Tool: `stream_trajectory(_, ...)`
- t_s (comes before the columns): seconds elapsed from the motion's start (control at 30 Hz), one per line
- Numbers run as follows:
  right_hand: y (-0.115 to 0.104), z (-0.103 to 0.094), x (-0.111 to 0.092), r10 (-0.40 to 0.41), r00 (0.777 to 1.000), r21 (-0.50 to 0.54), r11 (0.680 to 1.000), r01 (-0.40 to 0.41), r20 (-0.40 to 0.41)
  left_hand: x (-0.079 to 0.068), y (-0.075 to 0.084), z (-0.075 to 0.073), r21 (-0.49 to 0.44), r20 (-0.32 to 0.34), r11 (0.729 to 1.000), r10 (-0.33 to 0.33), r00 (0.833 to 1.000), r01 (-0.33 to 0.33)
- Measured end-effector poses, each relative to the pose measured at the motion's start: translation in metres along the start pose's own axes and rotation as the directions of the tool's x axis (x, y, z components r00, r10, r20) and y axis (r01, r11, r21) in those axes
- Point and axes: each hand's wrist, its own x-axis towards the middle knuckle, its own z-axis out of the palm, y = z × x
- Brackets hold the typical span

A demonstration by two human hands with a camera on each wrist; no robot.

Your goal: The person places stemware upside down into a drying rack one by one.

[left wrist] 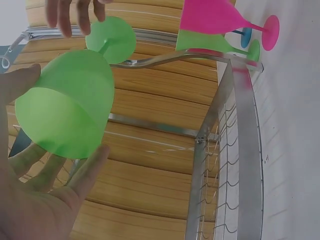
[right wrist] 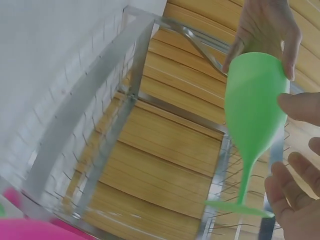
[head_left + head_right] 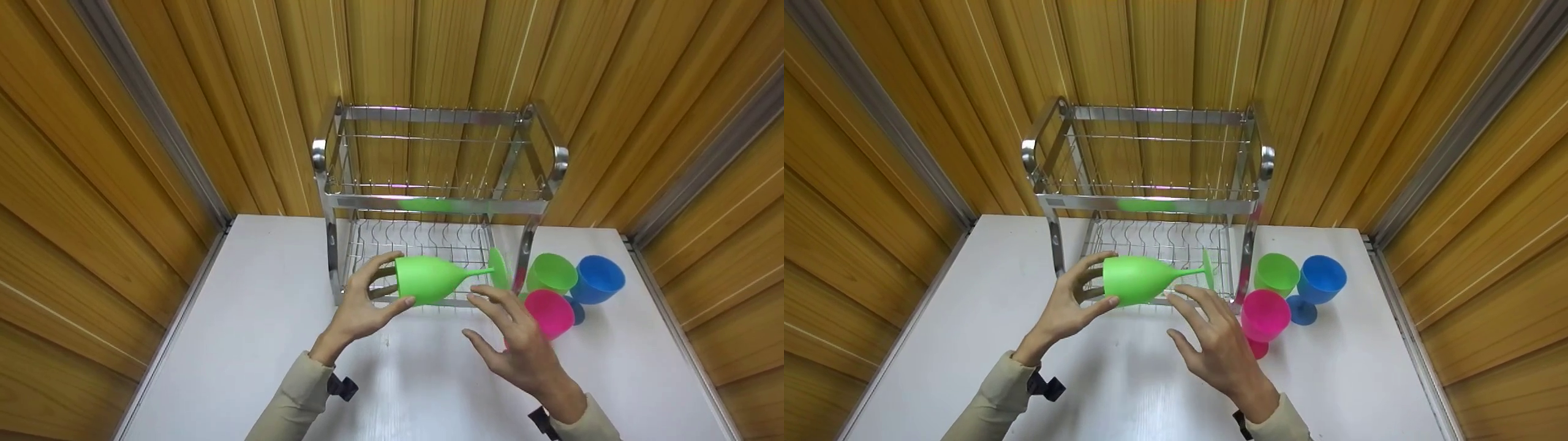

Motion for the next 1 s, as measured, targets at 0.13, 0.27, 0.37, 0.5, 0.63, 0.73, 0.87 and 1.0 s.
stream_trajectory(0.13,0.001,0.013,-0.013,0.083,0.996,0.144,0.987,-0.076,-0.04,-0.004,0.0,-0.005,-0.036,-0.034,0.999,-0.015,0.999,0.014)
stream_trajectory(0.27,-0.001,0.03,-0.022,0.238,0.97,0.317,0.925,-0.209,-0.052,-0.008,0.0,-0.002,-0.078,-0.044,0.997,-0.027,0.999,0.024)
stream_trajectory(0.37,-0.002,0.043,-0.022,0.363,0.931,0.49,0.816,-0.306,-0.024,-0.009,-0.001,0.004,-0.114,-0.036,0.993,-0.032,0.999,0.028)
stream_trajectory(0.5,-0.002,0.056,-0.017,0.488,0.872,0.693,0.611,-0.381,0.049,-0.01,-0.002,0.013,-0.155,-0.041,0.988,-0.033,0.999,0.027)
stream_trajectory(0.63,-0.001,0.062,-0.009,0.578,0.81,0.822,0.411,-0.394,0.099,-0.011,-0.003,0.022,-0.189,-0.037,0.981,-0.042,0.998,0.034)
stream_trajectory(0.73,-0.001,0.063,-0.004,0.624,0.774,0.882,0.298,-0.365,0.109,-0.01,-0.003,0.029,-0.195,-0.027,0.98,-0.046,0.999,0.04)
stream_trajectory(0.87,-0.001,0.063,0.001,0.659,0.743,0.929,0.192,-0.317,0.117,-0.008,-0.003,0.037,-0.19,-0.019,0.981,-0.048,0.999,0.043)
stream_trajectory(1.0,-0.003,0.064,0.005,0.672,0.73,0.951,0.128,-0.283,0.127,-0.005,-0.001,0.042,-0.194,-0.017,0.98,-0.047,0.999,0.043)
